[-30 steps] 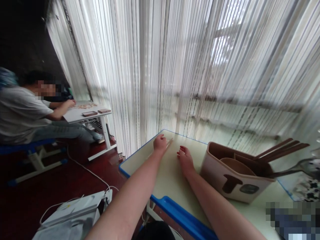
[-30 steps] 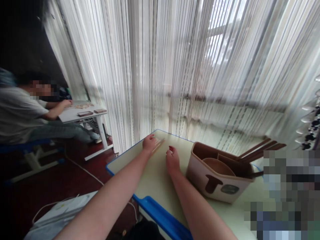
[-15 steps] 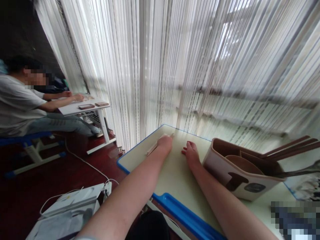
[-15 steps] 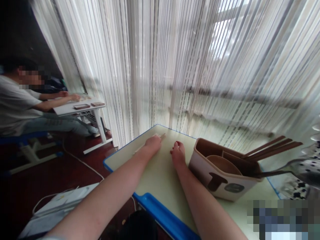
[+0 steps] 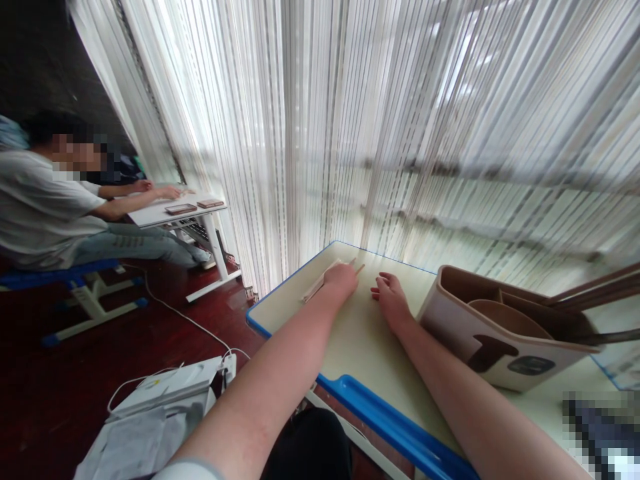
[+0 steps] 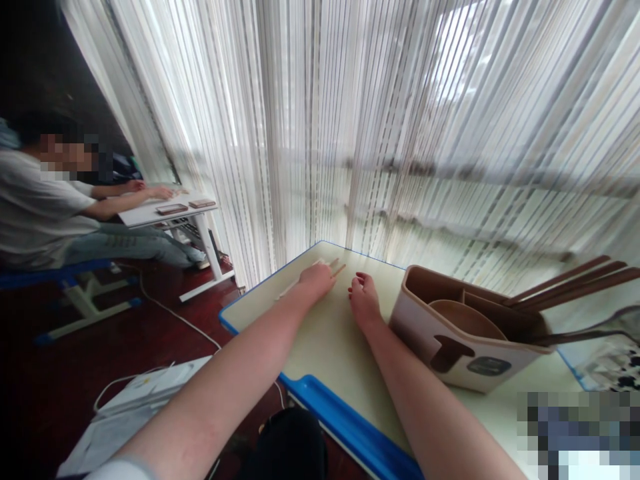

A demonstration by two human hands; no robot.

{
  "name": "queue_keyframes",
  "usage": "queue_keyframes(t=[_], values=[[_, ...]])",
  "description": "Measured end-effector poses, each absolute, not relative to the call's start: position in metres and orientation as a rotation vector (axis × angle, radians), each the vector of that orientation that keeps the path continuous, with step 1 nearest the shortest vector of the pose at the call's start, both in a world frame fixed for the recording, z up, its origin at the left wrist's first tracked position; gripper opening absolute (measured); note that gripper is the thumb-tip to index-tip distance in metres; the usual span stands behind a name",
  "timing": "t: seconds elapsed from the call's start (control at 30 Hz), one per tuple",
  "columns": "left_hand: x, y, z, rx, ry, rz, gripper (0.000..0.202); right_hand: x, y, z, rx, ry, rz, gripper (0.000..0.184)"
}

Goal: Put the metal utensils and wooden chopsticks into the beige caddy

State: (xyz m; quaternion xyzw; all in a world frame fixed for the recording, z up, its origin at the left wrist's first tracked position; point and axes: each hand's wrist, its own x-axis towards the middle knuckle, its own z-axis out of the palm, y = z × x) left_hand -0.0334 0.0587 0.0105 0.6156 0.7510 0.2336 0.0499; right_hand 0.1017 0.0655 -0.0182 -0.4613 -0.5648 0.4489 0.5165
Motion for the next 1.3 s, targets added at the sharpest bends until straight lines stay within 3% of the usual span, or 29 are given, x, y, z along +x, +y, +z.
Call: queue_keyframes(t=[0.2,0.53,0.97,1.3], values=[[-0.037,0.063,0.014,1.793,1.986,0.88,0.013,0.103,0.069,-0.019,-1.127,-1.294,1.076,0.044],[-0.039,0.045,0.027,1.561,1.346,0.784,0.016,0.109,0.071,-0.016,-1.048,-1.203,1.079,0.033],[-0.053,0.041,0.025,1.377,1.139,0.393,0.02,0.11,0.074,-0.023,-1.054,-1.289,1.114,0.027],[-0.051,0.041,0.025,1.243,0.832,0.418,0.021,0.11,0.062,0.001,-0.988,-1.351,1.159,0.028]])
